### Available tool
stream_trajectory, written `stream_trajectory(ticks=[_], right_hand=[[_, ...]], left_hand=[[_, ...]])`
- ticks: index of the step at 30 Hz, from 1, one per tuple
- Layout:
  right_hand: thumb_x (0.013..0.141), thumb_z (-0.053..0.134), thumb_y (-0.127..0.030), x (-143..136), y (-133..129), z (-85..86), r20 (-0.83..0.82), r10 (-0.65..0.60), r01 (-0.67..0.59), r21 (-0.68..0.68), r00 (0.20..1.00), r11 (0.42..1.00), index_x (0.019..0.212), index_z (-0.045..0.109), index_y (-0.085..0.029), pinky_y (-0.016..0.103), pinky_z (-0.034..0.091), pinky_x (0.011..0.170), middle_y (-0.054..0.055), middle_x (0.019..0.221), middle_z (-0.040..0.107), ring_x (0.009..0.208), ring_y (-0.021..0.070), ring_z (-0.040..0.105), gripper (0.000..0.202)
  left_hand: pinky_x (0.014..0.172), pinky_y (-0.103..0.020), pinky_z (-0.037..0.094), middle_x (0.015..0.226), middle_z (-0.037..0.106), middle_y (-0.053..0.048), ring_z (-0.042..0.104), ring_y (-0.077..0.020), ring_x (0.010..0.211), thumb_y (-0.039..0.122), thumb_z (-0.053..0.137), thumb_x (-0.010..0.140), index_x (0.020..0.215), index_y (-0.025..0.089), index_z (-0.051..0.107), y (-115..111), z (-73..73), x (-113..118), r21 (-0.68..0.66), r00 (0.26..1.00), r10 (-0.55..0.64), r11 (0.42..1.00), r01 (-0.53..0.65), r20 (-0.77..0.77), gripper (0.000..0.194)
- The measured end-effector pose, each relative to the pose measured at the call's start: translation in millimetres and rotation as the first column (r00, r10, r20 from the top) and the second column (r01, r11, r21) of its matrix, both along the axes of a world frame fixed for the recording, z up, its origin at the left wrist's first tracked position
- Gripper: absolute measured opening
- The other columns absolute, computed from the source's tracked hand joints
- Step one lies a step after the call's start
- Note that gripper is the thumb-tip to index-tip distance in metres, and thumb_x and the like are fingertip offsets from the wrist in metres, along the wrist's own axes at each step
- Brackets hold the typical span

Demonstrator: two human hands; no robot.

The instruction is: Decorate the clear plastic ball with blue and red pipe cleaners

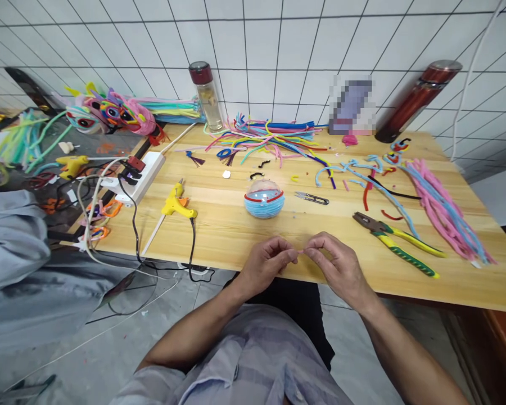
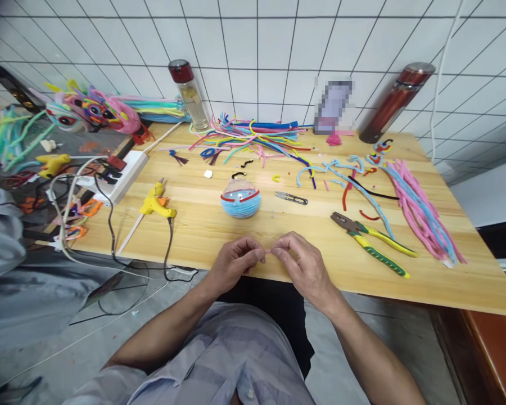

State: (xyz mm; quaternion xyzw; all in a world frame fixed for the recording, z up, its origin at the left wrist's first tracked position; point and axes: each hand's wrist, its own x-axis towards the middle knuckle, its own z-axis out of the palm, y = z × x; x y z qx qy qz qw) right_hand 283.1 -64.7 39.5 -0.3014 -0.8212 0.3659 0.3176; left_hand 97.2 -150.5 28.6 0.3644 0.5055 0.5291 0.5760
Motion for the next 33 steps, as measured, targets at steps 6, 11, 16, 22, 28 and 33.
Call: stream_trajectory(ticks=[6, 11, 16, 22, 28, 33], right_hand=[[0.104, 0.063, -0.035, -10, 14, 2.6, -0.001, 0.101, -0.101, 0.022, 0.995, 0.995, 0.086, 0.070, -0.026, 0.032, 0.053, 0.072, 0.003, 0.083, 0.069, 0.078, 0.0192, 0.067, 0.021], [0.102, 0.063, -0.044, -4, 73, -15.3, 0.089, -0.049, 0.028, 0.221, 0.995, 0.975, 0.095, 0.079, -0.027, 0.036, 0.049, 0.070, 0.006, 0.086, 0.071, 0.076, 0.0228, 0.065, 0.025], [0.103, 0.054, -0.044, 5, 126, -43.5, 0.215, -0.120, 0.042, 0.337, 0.969, 0.940, 0.090, 0.079, -0.027, 0.041, 0.046, 0.073, 0.010, 0.088, 0.075, 0.082, 0.0296, 0.069, 0.032], [0.102, 0.055, -0.051, 8, 126, -54.1, 0.249, -0.276, 0.156, 0.412, 0.928, 0.898, 0.096, 0.074, -0.026, 0.048, 0.047, 0.081, 0.013, 0.102, 0.076, 0.099, 0.0374, 0.069, 0.032], [0.102, 0.055, -0.048, 10, 128, -56.5, 0.223, -0.314, 0.181, 0.469, 0.923, 0.865, 0.096, 0.073, -0.027, 0.050, 0.050, 0.086, 0.013, 0.104, 0.078, 0.102, 0.0383, 0.071, 0.028], [0.103, 0.059, -0.041, 5, 124, -38.8, 0.115, -0.312, 0.205, 0.537, 0.943, 0.818, 0.092, 0.072, -0.028, 0.047, 0.052, 0.087, 0.012, 0.096, 0.077, 0.095, 0.0329, 0.073, 0.022]], left_hand=[[0.051, -0.024, 0.034, 0.066, 0.056, 0.004, 0.043, -0.0078, 0.053, 0.056, 0.081, 0.083, 0.091, 0.018, 0.073, -20, 12.6, -16, -0.017, 0.995, 0.045, 0.999, -0.047, -0.094, 0.040], [0.068, -0.028, 0.046, 0.085, 0.070, -0.002, 0.055, -0.0130, 0.069, 0.047, 0.071, 0.093, 0.094, 0.020, 0.075, -41, 36.7, -119, 0.276, 0.627, 0.480, 0.874, -0.400, -0.614, 0.027], [0.097, -0.040, 0.054, 0.125, 0.071, -0.014, 0.067, -0.0236, 0.096, 0.039, 0.067, 0.092, 0.121, 0.016, 0.071, -39, 30.7, -237, 0.203, 0.114, 0.306, 0.825, -0.528, -0.945, 0.037], [0.110, -0.045, 0.050, 0.124, 0.072, -0.018, 0.065, -0.0323, 0.119, 0.045, 0.061, 0.095, 0.122, 0.012, 0.070, -28, 8.4, -278, -0.116, 0.180, -0.045, 0.907, -0.406, -0.983, 0.043], [0.104, -0.041, 0.052, 0.122, 0.075, -0.016, 0.068, -0.0309, 0.113, 0.030, 0.067, 0.085, 0.120, 0.013, 0.071, -28, 7.5, -284, -0.120, 0.259, -0.011, 0.905, -0.409, -0.966, 0.039], [0.095, -0.038, 0.055, 0.123, 0.074, -0.016, 0.071, -0.0260, 0.104, 0.031, 0.068, 0.085, 0.137, 0.008, 0.065, -34, 12.6, -272, -0.054, 0.301, 0.100, 0.884, -0.465, -0.948, 0.056]])
